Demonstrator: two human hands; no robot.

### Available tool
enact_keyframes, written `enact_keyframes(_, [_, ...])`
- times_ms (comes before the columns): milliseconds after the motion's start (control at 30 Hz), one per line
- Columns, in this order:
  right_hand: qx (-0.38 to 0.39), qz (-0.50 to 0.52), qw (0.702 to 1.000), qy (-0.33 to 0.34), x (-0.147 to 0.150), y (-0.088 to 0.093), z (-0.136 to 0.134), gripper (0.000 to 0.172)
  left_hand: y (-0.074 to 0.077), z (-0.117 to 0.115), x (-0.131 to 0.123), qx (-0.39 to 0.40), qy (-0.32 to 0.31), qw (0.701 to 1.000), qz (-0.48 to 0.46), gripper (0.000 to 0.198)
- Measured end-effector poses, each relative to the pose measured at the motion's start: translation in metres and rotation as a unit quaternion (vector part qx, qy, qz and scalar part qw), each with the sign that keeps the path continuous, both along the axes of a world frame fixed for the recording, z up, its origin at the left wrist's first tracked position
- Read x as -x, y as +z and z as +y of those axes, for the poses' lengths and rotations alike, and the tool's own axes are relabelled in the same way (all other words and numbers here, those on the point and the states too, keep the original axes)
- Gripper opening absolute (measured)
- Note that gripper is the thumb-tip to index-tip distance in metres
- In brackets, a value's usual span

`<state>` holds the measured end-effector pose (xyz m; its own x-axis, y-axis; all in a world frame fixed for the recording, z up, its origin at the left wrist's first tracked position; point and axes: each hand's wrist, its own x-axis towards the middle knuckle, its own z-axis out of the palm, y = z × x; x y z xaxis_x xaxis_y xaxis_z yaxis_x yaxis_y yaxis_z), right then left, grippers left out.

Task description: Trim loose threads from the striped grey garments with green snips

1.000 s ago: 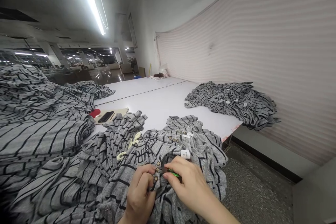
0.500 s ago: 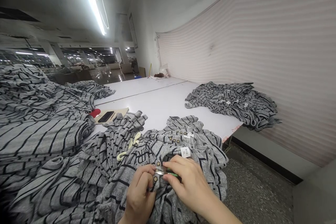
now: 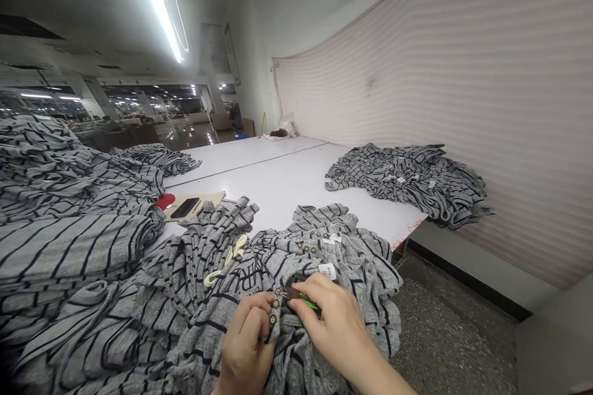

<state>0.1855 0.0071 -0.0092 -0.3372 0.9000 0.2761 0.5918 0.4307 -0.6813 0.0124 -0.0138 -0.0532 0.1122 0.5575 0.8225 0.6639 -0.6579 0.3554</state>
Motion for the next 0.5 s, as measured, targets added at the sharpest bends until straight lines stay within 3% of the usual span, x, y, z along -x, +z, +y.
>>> enact_keyframes(333, [-0.052, 0.014, 0.998, -0.021, -0.002, -0.004, -0.001, 0.022, 0.0, 0.001, 0.004, -0.012, 0.001, 1.0, 0.011, 0.032])
enact_keyframes(433, [-0.09, 0.01, 0.991, -0.099, -0.012, -0.004, -0.001, 0.035, 0.005, 0.002, 0.008, 0.01, -0.014, 0.999, 0.04, 0.028])
enact_keyframes(500, [-0.107, -0.016, 0.983, -0.148, -0.019, -0.006, 0.002, 0.034, 0.011, 0.004, 0.009, 0.055, -0.038, 0.997, 0.044, 0.027])
